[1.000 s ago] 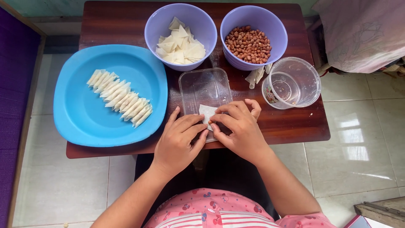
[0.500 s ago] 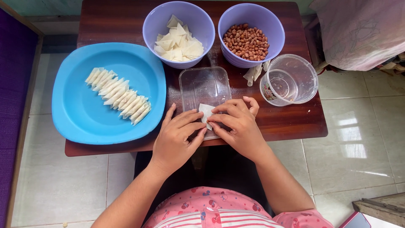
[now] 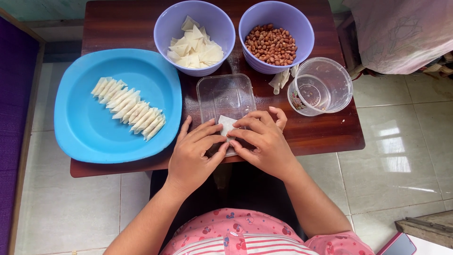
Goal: Wrapping individual peanuts in small square wrappers and rolling them into snacks.
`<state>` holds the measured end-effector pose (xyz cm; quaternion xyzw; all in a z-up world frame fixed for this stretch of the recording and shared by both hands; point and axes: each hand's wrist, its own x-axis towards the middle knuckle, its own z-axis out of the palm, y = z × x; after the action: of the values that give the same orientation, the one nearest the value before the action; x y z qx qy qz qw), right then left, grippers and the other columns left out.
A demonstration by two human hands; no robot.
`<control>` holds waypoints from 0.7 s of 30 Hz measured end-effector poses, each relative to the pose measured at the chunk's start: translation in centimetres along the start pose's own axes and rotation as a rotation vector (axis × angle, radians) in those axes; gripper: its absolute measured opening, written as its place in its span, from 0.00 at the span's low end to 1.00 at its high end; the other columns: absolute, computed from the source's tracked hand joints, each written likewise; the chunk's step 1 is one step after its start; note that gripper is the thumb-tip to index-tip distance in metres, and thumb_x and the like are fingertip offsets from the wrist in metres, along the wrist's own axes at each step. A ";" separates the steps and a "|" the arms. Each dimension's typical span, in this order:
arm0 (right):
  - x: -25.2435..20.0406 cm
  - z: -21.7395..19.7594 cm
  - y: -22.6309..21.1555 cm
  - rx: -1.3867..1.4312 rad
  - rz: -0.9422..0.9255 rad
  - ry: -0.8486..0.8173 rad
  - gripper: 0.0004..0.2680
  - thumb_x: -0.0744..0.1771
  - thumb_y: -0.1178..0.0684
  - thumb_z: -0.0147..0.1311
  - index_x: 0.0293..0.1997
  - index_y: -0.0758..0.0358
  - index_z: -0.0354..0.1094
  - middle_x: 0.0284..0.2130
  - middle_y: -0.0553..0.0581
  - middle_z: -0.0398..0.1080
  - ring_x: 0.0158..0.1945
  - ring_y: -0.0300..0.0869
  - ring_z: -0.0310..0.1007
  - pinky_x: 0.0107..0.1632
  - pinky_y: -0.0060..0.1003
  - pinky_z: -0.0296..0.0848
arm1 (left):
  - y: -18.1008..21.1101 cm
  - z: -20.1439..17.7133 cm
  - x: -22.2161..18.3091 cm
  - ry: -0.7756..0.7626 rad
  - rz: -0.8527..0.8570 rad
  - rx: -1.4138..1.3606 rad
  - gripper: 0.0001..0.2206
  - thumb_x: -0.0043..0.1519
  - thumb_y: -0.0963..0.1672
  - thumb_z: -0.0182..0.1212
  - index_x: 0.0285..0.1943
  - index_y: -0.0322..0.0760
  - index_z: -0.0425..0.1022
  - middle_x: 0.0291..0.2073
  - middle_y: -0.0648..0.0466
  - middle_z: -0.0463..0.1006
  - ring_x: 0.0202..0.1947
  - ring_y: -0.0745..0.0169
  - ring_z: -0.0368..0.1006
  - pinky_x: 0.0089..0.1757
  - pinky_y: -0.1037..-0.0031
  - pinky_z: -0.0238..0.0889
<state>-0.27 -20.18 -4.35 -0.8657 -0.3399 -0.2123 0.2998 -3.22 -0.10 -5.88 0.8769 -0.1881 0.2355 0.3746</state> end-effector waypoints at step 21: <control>0.0 0.1 0.2 0.044 0.029 -0.043 0.09 0.62 0.49 0.66 0.44 0.47 0.77 0.44 0.46 0.75 0.54 0.45 0.68 0.65 0.59 0.39 | -0.4 -0.1 0.3 -0.110 -0.062 0.048 0.05 0.61 0.46 0.69 0.36 0.45 0.80 0.44 0.59 0.81 0.56 0.55 0.76 0.62 0.55 0.57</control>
<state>-0.17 -20.24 -4.48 -0.8682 -0.3381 -0.1819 0.3144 -2.77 0.16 -5.90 0.9026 -0.1752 0.1797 0.3497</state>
